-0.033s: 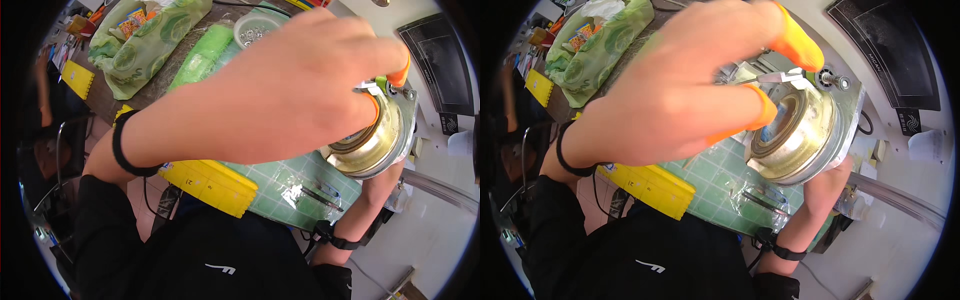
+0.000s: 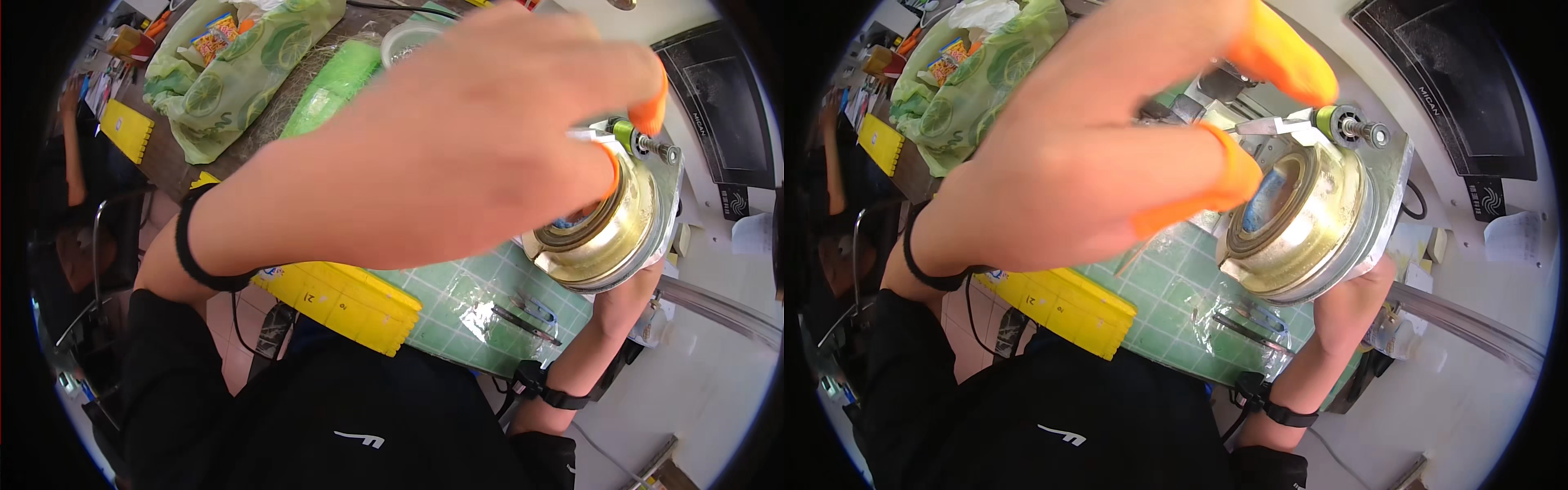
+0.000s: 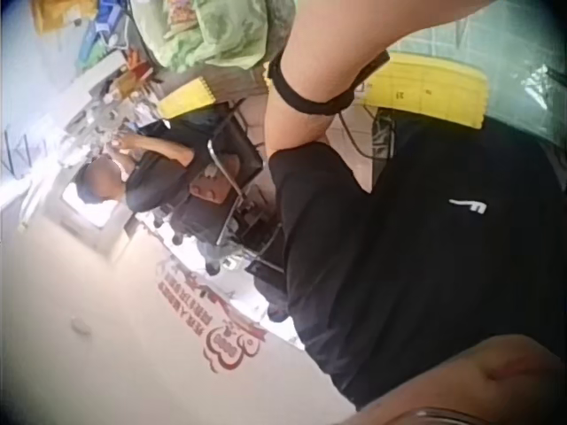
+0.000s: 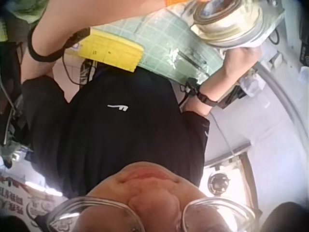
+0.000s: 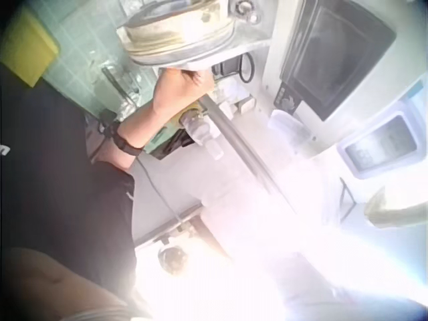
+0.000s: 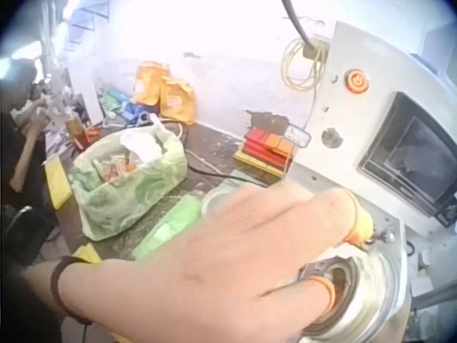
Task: Assembling and gluing small mechanical components at a workstation.
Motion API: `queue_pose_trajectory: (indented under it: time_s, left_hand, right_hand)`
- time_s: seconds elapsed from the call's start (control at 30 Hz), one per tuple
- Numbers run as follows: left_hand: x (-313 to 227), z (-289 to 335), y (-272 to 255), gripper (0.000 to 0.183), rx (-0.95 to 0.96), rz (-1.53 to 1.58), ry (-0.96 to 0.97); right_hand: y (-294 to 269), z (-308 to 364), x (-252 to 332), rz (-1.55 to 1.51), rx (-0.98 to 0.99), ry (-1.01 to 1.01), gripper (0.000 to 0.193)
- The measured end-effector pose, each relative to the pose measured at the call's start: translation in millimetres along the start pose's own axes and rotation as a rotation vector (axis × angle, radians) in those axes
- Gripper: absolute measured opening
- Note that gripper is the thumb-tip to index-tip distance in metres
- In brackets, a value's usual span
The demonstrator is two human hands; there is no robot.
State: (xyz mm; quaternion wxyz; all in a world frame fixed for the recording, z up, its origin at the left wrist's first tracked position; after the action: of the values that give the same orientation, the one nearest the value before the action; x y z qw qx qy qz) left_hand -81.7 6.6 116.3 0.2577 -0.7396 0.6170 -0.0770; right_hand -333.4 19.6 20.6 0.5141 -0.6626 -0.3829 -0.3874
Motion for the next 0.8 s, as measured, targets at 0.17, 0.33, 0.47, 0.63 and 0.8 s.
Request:
queue_pose_trajectory:
  time_s: [0.17, 0.33, 0.47, 0.63, 0.8]
  left_hand:
    - [11, 1, 8, 0.008, 0.059, 0.064, -0.063]
    - [12, 3, 34, 0.008, 0.234, 0.095, -0.135]
    - [13, -1, 50, 0.009, 0.161, -0.032, -0.155]
    - [10, -1, 28, 0.007, 0.022, 0.120, -0.109]
    - [5, 11, -12, 0.010, 0.062, 0.442, -0.278]
  right_hand:
    - [12, -4, 7, 0.064, 0.014, -0.127, 0.032]
    - [23, -7, 17, 0.081, -0.021, -0.211, 0.051]
    - [22, -6, 14, 0.064, -0.018, -0.205, 0.047]
    - [13, -4, 6, 0.012, -0.030, -0.182, 0.040]
    - [-4, 4, -4, -0.093, 0.016, -0.038, 0.019]
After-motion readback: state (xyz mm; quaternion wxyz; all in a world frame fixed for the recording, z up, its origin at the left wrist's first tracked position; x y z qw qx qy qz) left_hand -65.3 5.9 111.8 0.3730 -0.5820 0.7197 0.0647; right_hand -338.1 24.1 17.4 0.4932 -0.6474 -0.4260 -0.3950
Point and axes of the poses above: each hand's wrist, its own z-axis away from the middle knuckle, its own y-axis out of the palm, x = y × z, the point moved 9 cm from there along -z, towards the middle knuckle, and after that the axes turned 4 degrees about z, right-handed, at the moved point
